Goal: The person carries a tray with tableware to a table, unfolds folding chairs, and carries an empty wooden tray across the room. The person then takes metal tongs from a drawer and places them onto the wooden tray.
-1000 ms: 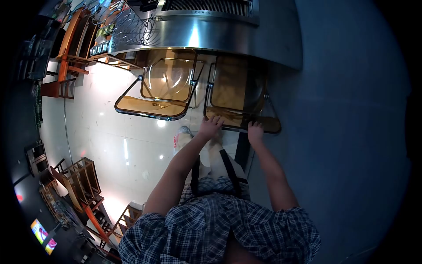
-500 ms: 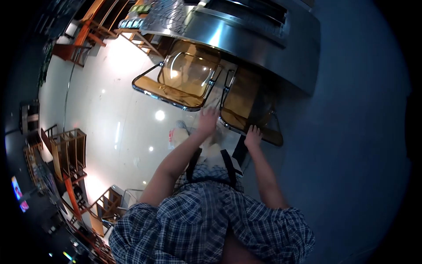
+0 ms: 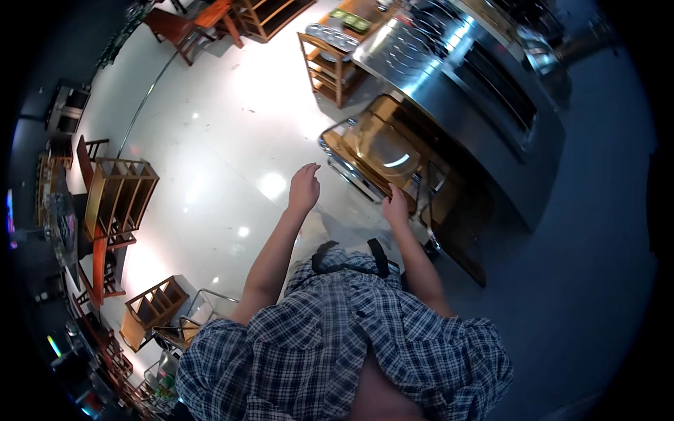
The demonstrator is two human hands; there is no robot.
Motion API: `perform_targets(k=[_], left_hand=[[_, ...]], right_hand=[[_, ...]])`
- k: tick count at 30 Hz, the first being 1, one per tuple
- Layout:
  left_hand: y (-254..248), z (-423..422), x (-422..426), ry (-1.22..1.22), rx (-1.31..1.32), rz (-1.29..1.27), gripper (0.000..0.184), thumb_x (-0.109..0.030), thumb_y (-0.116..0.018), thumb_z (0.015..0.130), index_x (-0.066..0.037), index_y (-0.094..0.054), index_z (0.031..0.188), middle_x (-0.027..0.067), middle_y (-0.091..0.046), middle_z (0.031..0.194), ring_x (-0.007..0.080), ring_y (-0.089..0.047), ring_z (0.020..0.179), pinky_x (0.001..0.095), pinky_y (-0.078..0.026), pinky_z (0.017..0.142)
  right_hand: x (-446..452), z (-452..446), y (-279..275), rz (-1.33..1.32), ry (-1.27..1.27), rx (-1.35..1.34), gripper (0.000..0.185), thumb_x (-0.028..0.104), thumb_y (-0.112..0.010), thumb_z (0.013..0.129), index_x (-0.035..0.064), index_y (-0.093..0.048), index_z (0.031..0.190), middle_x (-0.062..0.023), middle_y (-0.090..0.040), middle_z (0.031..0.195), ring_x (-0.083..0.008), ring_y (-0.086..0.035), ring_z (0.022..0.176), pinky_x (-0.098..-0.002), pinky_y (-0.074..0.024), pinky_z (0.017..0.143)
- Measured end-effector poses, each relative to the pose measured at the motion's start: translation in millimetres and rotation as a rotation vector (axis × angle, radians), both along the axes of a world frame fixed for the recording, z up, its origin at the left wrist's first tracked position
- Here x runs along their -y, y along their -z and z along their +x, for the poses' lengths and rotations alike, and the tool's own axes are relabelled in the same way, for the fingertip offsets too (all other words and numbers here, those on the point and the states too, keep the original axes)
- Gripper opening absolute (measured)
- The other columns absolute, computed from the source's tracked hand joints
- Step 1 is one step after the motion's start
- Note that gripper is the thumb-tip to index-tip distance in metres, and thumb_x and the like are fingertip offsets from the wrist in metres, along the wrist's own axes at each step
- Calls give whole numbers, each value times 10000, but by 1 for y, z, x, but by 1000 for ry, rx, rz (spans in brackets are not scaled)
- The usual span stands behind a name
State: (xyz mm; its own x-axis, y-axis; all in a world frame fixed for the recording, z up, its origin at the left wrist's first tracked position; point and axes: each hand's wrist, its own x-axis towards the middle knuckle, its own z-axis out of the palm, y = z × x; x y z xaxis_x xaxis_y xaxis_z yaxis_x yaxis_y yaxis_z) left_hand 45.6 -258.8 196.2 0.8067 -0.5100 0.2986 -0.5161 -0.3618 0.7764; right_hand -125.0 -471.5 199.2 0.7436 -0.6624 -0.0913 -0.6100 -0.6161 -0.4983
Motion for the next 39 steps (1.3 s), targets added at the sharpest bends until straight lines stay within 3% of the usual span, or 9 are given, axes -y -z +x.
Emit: perform_targets(k=[3,8,13,14,15,20,24,32,39], left_hand=[[25,-62,-104,15,-59,6,323,49,-486,690,-12,-558,999,165,-570,1053,322,-543,975,389,-440,863],[69,-131,-219,-43,-169,56,239,-25,-517,768,-41,-573,1000,138,-577,1040,290,-562,956,359,-452,823],[102,-141,-236,-127,-447,49,177,-81,-514,825,-37,-599,973,117,-623,979,243,-615,858,326,-475,768],[108,-144,-236,-111,-508,-19,175,-80,-505,833,-31,-597,974,117,-632,959,234,-619,857,321,-476,767],[105,-146,-234,-96,-569,-88,174,-79,-496,841,-26,-594,975,116,-641,938,226,-623,857,315,-477,765],[119,-139,-228,-15,-526,-56,175,-67,-486,848,-18,-590,980,118,-647,921,225,-625,859,312,-481,771],[128,-144,-233,19,-577,-88,185,-72,-499,840,-24,-585,996,124,-642,935,235,-620,866,310,-482,768],[135,-122,-260,-101,-460,25,231,-55,-499,811,-50,-575,1029,113,-604,1013,233,-601,834,325,-478,754],[140,-82,-303,-239,-326,110,282,-21,-484,787,-76,-562,1052,115,-565,1042,230,-587,815,334,-471,735]], right_hand=[[-80,-66,37,89,53,45,413,117,-510,778,33,-471,1180,-182,-523,1150,-320,-506,1056,-377,-412,891],[-157,-150,75,-44,96,-108,458,124,-518,761,38,-445,1204,-211,-509,1155,-354,-486,1069,-395,-387,922],[-138,-198,98,33,196,-55,388,98,-519,745,23,-507,1126,-186,-580,1041,-314,-564,964,-366,-446,852],[-138,-211,98,-19,207,35,321,84,-521,756,20,-542,1069,-151,-622,937,-265,-605,871,-333,-475,788],[-136,-219,94,-17,208,32,321,84,-521,756,20,-542,1069,-151,-622,937,-265,-605,871,-333,-475,788],[-146,-242,113,99,291,57,225,70,-523,794,21,-570,1009,-109,-636,837,-194,-614,782,-292,-477,716],[-159,-236,145,132,239,42,223,74,-536,795,9,-573,1005,-127,-631,817,-190,-610,763,-295,-478,697],[-177,-116,113,171,8,11,247,87,-515,794,16,-571,1024,-146,-638,906,-272,-620,852,-338,-486,749],[-209,-33,97,131,-143,84,286,73,-538,770,51,-561,1054,-145,-585,1055,-271,-590,917,-347,-467,806]])
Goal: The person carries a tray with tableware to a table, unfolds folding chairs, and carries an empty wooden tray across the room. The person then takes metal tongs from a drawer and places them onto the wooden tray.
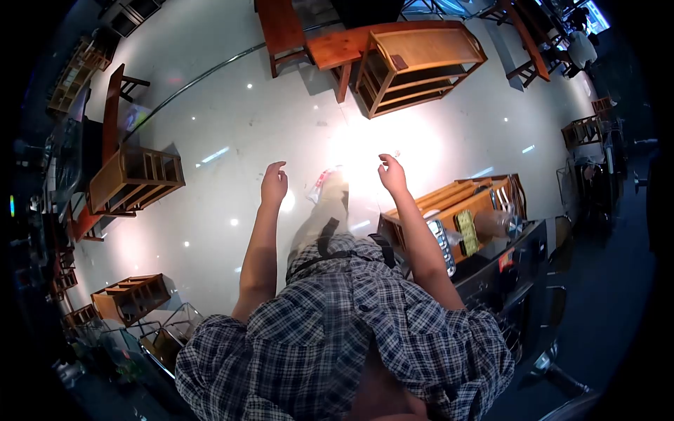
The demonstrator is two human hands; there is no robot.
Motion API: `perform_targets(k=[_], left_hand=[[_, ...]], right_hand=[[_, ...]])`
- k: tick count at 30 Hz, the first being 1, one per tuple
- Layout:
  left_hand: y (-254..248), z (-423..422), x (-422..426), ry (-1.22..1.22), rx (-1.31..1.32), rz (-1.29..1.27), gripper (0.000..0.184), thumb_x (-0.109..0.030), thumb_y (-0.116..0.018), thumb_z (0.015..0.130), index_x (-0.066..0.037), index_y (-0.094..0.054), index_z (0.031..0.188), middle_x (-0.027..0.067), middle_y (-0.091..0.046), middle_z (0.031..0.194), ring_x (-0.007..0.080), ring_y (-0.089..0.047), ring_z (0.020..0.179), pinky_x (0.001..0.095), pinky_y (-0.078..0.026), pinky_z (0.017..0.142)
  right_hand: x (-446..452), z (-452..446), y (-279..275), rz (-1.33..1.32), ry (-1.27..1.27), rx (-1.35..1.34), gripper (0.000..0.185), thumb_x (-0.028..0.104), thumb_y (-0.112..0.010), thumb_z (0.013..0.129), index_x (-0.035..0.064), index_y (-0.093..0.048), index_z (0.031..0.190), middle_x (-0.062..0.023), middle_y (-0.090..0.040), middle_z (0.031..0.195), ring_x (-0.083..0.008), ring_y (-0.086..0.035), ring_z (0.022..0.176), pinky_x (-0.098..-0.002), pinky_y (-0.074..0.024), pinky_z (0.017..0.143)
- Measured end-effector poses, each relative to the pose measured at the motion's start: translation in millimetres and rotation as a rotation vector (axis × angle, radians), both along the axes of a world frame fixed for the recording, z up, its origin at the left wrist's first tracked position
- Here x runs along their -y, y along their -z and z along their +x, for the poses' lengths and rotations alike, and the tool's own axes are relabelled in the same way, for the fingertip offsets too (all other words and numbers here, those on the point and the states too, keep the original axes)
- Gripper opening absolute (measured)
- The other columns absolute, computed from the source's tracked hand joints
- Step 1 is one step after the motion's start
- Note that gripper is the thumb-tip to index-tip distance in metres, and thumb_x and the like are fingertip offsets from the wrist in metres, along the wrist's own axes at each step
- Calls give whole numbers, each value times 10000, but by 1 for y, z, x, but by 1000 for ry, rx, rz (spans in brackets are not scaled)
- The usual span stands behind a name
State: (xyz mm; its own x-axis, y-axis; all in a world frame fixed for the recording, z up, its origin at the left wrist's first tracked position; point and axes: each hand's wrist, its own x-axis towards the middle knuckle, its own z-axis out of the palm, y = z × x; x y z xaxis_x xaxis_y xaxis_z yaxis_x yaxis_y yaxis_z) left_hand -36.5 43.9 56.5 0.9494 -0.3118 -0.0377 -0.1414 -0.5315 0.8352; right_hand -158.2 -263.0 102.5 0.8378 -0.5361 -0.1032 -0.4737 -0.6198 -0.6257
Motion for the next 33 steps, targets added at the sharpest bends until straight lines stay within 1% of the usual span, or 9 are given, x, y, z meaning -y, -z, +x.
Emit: perform_targets(k=[7,12,17,18,21,28,30,31,33], left_hand=[[-27,22,20,148,120,31,369,-26,-474,778,-66,-506,1143,155,-539,1126,325,-537,988,381,-445,843],[-77,45,79,237,182,-76,429,-25,-491,761,-65,-470,1188,161,-571,1071,321,-533,991,383,-431,862],[-47,-4,95,319,342,-95,481,-17,-518,714,-77,-462,1187,139,-557,1074,299,-527,986,410,-404,864],[-44,-7,96,322,477,-84,480,-14,-521,706,-77,-468,1179,133,-543,1096,298,-516,1001,415,-399,866],[-47,10,118,365,385,68,515,-17,-515,701,-66,-451,1209,135,-504,1178,292,-470,1092,433,-364,918],[-121,177,251,478,131,397,513,-76,-506,757,-150,-426,1259,71,-337,1360,230,-280,1281,512,-231,1022],[-142,236,281,543,128,431,512,-92,-506,769,-148,-415,1270,70,-335,1362,235,-277,1282,508,-229,1024],[-145,263,291,557,113,453,524,-85,-509,769,-153,-404,1278,71,-323,1370,241,-275,1282,508,-225,1028],[-145,294,297,522,60,433,530,-78,-509,768,-151,-398,1281,76,-318,1372,243,-274,1283,504,-224,1031]], right_hand=[[-14,40,-25,-107,-33,62,341,45,-536,750,51,-535,1092,-166,-558,1080,-318,-541,992,-378,-438,858],[15,70,-76,-259,-69,164,397,-1,-523,704,38,-520,1099,-182,-545,1090,-340,-507,1025,-388,-413,892],[50,34,-47,-351,-107,161,507,-116,-418,628,28,-512,1105,-204,-549,1079,-359,-489,1047,-385,-402,904],[51,40,-47,-347,-72,139,469,-102,-445,647,24,-520,1092,-207,-555,1069,-362,-497,1034,-386,-411,890],[67,73,-31,-383,-55,122,415,-67,-489,687,24,-524,1090,-207,-563,1049,-354,-513,1013,-387,-420,875],[170,275,-43,-232,-34,-463,411,106,-629,715,46,-515,1106,-209,-560,1045,-348,-537,981,-389,-435,866],[187,334,-49,-232,-106,-524,331,136,-573,761,80,-536,1085,-166,-569,1029,-314,-532,987,-399,-438,860],[189,357,-48,-197,-146,-316,271,161,-524,799,71,-553,1053,-180,-580,999,-327,-543,956,-395,-440,836],[185,387,-40,-158,-88,-249,254,152,-474,819,60,-565,1038,-191,-590,963,-340,-558,914,-396,-447,807]])
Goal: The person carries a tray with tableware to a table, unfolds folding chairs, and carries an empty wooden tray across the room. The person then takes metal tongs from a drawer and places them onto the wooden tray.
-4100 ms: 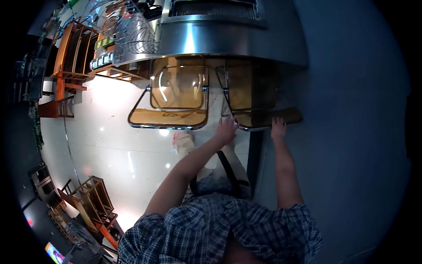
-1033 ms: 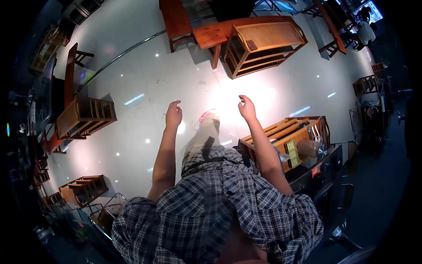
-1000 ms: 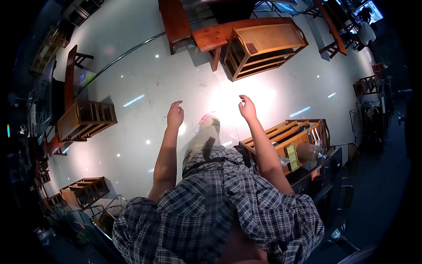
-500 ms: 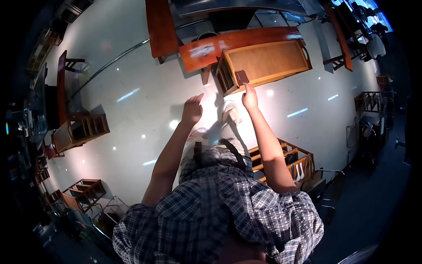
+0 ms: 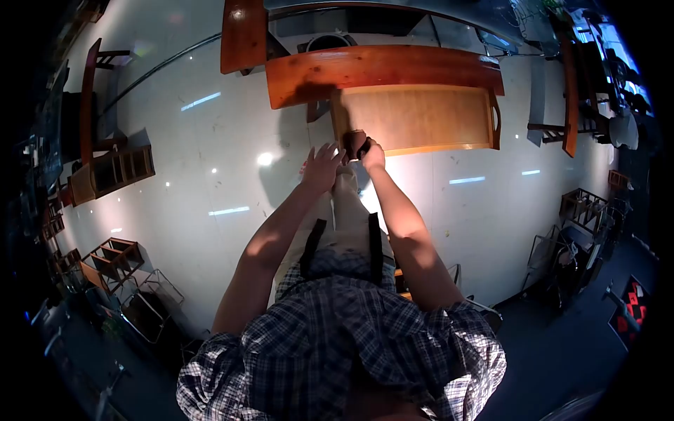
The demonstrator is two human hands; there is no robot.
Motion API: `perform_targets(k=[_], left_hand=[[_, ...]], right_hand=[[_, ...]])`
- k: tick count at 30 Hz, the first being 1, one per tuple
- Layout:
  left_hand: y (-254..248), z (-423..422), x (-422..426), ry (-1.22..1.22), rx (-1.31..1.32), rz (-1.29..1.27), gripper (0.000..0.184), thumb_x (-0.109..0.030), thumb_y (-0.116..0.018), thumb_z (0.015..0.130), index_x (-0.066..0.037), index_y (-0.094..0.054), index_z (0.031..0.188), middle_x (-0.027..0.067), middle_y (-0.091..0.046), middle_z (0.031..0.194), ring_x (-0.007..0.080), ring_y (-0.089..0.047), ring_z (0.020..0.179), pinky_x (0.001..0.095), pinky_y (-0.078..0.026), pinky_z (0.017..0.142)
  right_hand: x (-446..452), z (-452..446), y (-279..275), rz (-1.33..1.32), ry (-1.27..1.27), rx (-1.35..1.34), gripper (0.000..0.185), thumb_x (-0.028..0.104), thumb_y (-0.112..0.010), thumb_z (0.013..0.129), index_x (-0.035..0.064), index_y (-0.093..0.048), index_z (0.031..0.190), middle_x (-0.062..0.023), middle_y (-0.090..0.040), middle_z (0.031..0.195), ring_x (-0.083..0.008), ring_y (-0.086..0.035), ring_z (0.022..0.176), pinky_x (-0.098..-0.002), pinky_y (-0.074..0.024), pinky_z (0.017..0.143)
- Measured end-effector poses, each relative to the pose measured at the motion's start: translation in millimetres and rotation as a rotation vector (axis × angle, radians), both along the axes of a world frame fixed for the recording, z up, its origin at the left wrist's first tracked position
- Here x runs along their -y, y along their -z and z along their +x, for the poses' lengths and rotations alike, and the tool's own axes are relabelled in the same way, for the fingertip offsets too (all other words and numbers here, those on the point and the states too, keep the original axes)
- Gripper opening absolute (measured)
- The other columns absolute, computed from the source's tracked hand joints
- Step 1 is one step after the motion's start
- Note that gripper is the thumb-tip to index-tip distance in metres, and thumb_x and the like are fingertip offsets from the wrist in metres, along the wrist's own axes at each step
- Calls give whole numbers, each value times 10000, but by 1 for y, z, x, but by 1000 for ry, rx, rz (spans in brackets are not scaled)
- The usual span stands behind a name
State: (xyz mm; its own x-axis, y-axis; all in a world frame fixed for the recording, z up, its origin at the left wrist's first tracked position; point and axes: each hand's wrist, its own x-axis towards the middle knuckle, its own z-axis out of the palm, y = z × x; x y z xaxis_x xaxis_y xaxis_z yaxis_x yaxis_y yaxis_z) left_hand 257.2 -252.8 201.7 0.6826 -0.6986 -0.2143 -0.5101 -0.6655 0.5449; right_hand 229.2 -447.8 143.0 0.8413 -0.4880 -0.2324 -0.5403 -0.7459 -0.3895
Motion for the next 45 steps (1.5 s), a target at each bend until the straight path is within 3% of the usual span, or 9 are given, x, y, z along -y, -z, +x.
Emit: perform_targets(k=[2,4,15,24,29,31,32,39,45], left_hand=[[9,12,-9,-45,-29,-13,536,-70,-509,767,-149,-393,1285,81,-313,1374,245,-272,1283,500,-223,1034],[13,8,-22,-91,-56,-37,550,-52,-507,762,-140,-385,1291,96,-312,1370,251,-280,1278,486,-222,1040],[-25,-8,-5,-106,-8,-132,560,-51,-512,757,-115,-369,1294,113,-338,1336,266,-317,1248,476,-238,1031],[-24,15,-49,-244,107,-330,487,-110,-584,757,-97,-445,1223,118,-471,1195,259,-418,1157,462,-253,1024],[-46,28,-73,-316,-95,-458,346,-81,-600,763,-64,-542,1104,137,-603,944,252,-572,952,410,-356,954],[-47,33,-74,-691,-449,-716,290,-66,-594,787,-45,-553,1073,139,-614,906,232,-599,883,328,-440,843],[-33,41,-74,-700,-335,-853,246,-71,-587,801,-35,-557,1043,140,-620,878,227,-616,829,301,-480,711],[-34,98,-62,-797,-404,-824,348,-66,-588,820,-29,-475,1147,109,-592,967,189,-577,883,290,-461,775],[-94,135,-26,-843,-420,-856,416,80,-511,777,36,-396,1175,178,-497,1161,264,-506,1093,327,-412,920]], right_hand=[[-11,11,13,27,23,67,265,137,-470,814,58,-564,1049,-187,-593,959,-340,-562,906,-400,-449,804],[-18,5,25,111,161,-119,437,128,-659,701,72,-527,1113,-159,-595,1024,-313,-559,979,-378,-453,851],[0,-23,-1,-29,111,49,306,173,-659,691,50,-577,958,-160,-616,936,-314,-584,897,-393,-469,783],[-95,11,-108,72,-669,327,234,32,-561,707,18,-571,941,-178,-593,925,-350,-564,841,-400,-466,759],[-121,24,-130,426,-344,262,303,12,-580,741,0,-535,1040,-156,-596,950,-300,-588,887,-324,-471,795],[-120,40,-118,593,-272,308,372,-11,-582,769,13,-490,1129,-122,-590,986,-193,-570,932,-286,-459,807],[-120,48,-115,638,-252,307,412,-10,-591,768,21,-464,1159,-122,-582,982,-191,-564,927,-283,-459,802],[-124,96,-129,892,41,493,427,15,-662,719,39,-481,1105,-102,-584,867,-166,-565,791,-292,-467,710],[-88,150,-140,519,59,522,351,8,-653,743,19,-447,1027,-29,-507,804,-95,-459,706,-219,-414,648]])
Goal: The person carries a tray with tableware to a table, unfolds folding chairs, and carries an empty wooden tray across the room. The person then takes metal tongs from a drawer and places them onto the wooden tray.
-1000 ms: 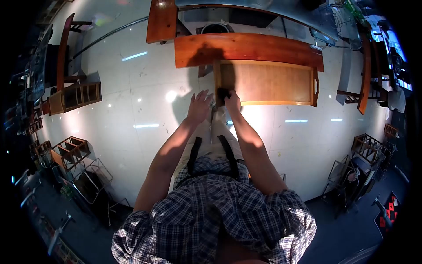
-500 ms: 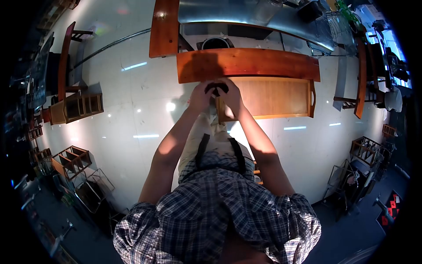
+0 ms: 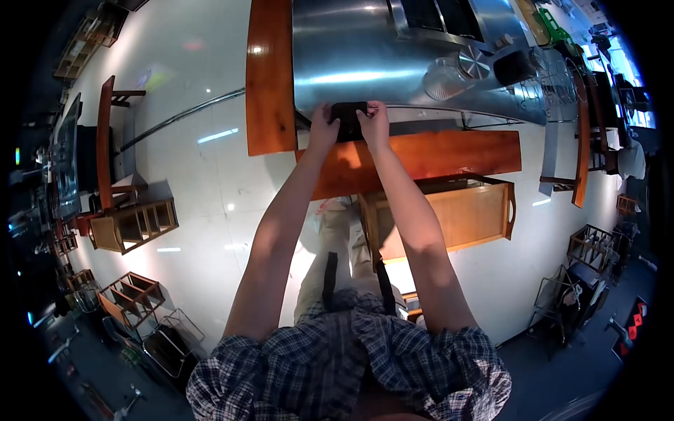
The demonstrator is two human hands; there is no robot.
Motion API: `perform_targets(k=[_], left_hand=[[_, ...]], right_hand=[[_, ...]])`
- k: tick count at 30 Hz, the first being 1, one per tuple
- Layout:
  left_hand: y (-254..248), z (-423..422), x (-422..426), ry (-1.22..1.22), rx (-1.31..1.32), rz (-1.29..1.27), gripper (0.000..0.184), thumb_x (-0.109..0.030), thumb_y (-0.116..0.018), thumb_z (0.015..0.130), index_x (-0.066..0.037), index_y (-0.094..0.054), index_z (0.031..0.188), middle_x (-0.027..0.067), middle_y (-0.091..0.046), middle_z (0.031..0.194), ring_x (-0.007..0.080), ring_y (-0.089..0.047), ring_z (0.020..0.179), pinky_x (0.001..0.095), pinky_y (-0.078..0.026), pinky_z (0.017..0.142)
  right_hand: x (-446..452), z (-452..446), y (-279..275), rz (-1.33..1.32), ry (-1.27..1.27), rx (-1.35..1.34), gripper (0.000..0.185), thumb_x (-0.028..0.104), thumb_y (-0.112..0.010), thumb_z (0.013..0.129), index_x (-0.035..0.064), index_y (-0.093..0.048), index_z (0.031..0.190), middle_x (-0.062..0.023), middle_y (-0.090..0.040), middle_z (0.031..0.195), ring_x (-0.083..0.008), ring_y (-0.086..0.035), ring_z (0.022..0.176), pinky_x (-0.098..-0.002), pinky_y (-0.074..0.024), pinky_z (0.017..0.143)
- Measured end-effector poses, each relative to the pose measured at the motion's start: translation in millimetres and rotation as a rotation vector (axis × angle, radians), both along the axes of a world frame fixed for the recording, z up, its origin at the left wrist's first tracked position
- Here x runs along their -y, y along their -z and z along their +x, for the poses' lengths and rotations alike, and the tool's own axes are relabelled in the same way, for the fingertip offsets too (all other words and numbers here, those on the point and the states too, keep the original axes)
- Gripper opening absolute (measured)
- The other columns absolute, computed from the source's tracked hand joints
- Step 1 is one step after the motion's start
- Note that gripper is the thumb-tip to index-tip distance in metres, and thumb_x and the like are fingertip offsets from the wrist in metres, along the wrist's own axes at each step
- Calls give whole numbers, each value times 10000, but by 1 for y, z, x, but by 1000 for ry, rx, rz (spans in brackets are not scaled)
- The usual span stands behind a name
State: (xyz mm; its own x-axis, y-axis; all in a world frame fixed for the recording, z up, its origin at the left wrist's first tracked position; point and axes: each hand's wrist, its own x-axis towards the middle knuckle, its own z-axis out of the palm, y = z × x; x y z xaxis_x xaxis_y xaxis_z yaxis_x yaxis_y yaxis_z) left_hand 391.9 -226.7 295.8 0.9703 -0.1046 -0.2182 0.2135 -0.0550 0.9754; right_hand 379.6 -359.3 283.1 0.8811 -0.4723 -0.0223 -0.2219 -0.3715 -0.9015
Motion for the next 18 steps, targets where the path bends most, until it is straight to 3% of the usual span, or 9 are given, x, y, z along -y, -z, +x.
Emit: perform_targets(k=[4,7,11,13,14,16,18], left_hand=[[16,52,12,42,-11,-148,417,94,-465,771,22,-415,1179,171,-506,1147,253,-520,1067,314,-420,897],[20,94,12,83,-198,-308,450,83,-395,808,-63,-405,1233,127,-502,1142,207,-511,1041,289,-421,858],[25,96,20,75,-128,-362,458,70,-408,808,-62,-397,1246,131,-491,1150,214,-513,1032,291,-425,852],[40,93,25,129,-98,-284,478,50,-437,805,-51,-376,1269,151,-463,1186,235,-500,1061,292,-415,873],[52,93,28,132,-97,-286,478,50,-437,805,-51,-376,1269,151,-463,1186,235,-500,1061,292,-415,873],[82,91,30,162,252,232,521,11,-534,744,-18,-400,1247,216,-420,1259,342,-425,1155,392,-347,968],[94,84,23,140,290,245,531,-2,-549,736,-21,-405,1246,232,-393,1278,369,-393,1172,408,-330,979]], right_hand=[[6,50,-11,118,55,-37,328,2,-632,754,1,-451,1028,-78,-558,932,-128,-543,842,-240,-444,744],[7,92,-4,41,-85,-40,416,13,-584,778,-16,-421,1159,-137,-544,1098,-192,-532,1010,-270,-421,850],[12,92,-4,194,-67,-67,500,52,-590,738,-30,-408,1196,-179,-555,1080,-282,-532,1036,-319,-405,894],[15,81,-16,-49,-111,-149,557,46,-560,712,-15,-386,1238,-217,-509,1156,-337,-471,1109,-355,-365,949],[17,75,-12,-51,-108,-148,557,46,-560,712,-15,-386,1238,-217,-509,1156,-337,-471,1109,-355,-365,949],[28,60,15,-435,18,-135,567,40,-539,684,-21,-391,1228,-247,-447,1222,-374,-412,1153,-396,-324,986],[33,38,26,-441,44,-114,562,48,-543,685,-30,-394,1221,-248,-440,1230,-378,-411,1152,-405,-320,990]])
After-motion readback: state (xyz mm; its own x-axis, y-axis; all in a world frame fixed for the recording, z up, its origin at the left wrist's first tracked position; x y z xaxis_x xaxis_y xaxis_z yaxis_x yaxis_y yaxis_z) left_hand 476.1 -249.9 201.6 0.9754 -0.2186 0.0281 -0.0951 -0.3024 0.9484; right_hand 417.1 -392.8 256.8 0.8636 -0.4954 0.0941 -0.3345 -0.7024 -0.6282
